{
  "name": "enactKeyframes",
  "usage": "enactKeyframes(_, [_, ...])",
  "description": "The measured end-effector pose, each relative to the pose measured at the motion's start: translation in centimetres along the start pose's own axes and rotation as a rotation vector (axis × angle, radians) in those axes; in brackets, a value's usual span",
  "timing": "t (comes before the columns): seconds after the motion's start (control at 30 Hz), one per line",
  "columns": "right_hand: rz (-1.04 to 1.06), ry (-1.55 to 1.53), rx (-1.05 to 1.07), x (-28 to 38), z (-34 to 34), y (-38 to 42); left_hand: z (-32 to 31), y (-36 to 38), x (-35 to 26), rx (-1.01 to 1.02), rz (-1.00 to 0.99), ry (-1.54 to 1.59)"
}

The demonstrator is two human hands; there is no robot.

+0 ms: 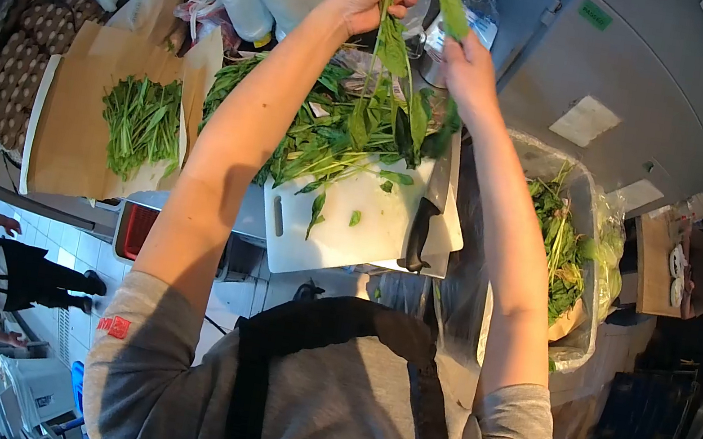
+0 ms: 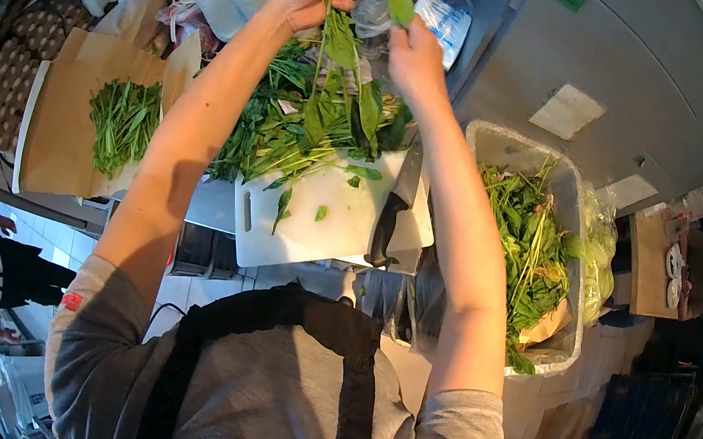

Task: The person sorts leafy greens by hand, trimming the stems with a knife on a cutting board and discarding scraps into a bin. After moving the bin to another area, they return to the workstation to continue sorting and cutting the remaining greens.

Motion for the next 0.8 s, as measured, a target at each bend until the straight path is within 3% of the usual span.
enactKeyframes(0.13, [-0.006,0.323,0.02,0.0,7.1,1.4,2.3,0.0,-0.5,0.096,0.012,-0.027])
enactKeyframes(0.27, [-0.053,0.735,0.061,0.4,16.5,4.5,4.8,2.1,-2.7,-0.096,-0.096,-0.057])
enactKeyframes(0.33, [-0.173,1.077,0.18,-1.8,20.8,6.0,6.0,3.2,-3.3,-0.172,-0.064,-0.061])
enactKeyframes(0.37, [-0.102,1.269,0.158,-1.5,21.7,7.0,6.3,3.8,-3.7,-0.206,-0.052,-0.065])
enactKeyframes(0.43, [0.043,1.652,0.104,-1.4,22.2,9.6,6.3,4.3,-4.2,-0.278,0.047,-0.474])
enactKeyframes(0.5, [0.047,1.441,0.231,-3.6,20.0,10.1,5.3,4.6,-3.9,-0.386,0.12,-0.916])
enactKeyframes(0.6, [0.005,1.124,0.498,-10.8,13.1,10.7,4.8,3.5,-1.4,-0.274,0.158,-1.336])
enactKeyframes(0.67, [0.09,1.14,0.575,-10.5,6.4,10.8,3.5,3.6,1.5,-0.159,0.26,-1.279])
enactKeyframes(0.7, [0.238,1.178,0.525,-11.0,3.7,11.1,3.8,3.9,3.4,-0.118,0.357,-1.226])
enactKeyframes(0.77, [0.067,1.116,0.648,-12.5,-0.7,10.9,4.0,5.3,6.6,-0.07,0.498,-1.119])
enactKeyframes(0.8, [0.104,1.09,0.506,-13.9,-2.2,10.9,4.1,6.5,7.7,-0.065,0.546,-1.068])
Point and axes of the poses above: each hand's wrist, its own y-axis away from the middle knuckle, its own z-axis out of the back of the hand, x = y × z, the point moved 7 cm from there along -y, towards the middle knuckle, and after that the axes turned 10 degrees about z, right-handed, at the moved point
